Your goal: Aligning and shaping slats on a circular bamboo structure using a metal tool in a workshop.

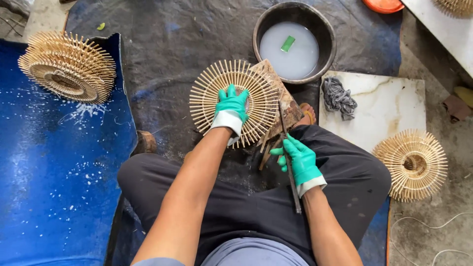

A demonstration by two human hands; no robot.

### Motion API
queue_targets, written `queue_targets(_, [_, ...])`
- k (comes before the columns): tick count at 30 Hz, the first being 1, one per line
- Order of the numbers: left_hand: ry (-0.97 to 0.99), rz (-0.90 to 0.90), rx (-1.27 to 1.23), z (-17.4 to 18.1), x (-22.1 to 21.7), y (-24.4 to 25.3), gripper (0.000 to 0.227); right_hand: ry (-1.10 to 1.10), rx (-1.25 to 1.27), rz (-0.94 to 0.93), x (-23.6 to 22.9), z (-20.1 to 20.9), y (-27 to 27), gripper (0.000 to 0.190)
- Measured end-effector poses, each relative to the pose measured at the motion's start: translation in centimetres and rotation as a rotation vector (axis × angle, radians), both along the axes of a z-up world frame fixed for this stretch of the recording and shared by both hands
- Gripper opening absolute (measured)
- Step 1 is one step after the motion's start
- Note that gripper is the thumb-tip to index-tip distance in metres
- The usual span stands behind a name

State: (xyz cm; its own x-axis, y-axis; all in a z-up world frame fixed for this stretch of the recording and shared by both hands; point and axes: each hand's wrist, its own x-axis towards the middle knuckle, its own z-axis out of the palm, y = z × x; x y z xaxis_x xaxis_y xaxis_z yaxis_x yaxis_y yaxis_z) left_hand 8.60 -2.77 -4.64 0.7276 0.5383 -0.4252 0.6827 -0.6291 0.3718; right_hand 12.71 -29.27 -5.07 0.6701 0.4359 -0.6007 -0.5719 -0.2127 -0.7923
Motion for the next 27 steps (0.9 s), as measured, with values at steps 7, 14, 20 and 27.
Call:
queue_targets(7, [-0.015, -0.058, 0.022, -0.4, 0.1, 0.7, 0.086, 0.019, 0.015, 0.011, 0.1, -0.2, 0.2, 0.046])
queue_targets(14, [-0.059, -0.116, 0.1, -1.9, 0.5, 1.2, 0.083, 0.007, -0.009, -0.005, -0.4, 0.9, 0.8, 0.047])
queue_targets(20, [0.049, 0.007, -0.008, 0.7, 1.0, 0.5, 0.082, 0.02, 0.003, -0.024, -0.1, 2.0, 0.9, 0.046])
queue_targets(27, [-0.006, -0.067, 0.028, 0.3, 0.6, 0.9, 0.083, 0.037, 0.02, 0.006, 0.2, 2.1, 1.1, 0.047])
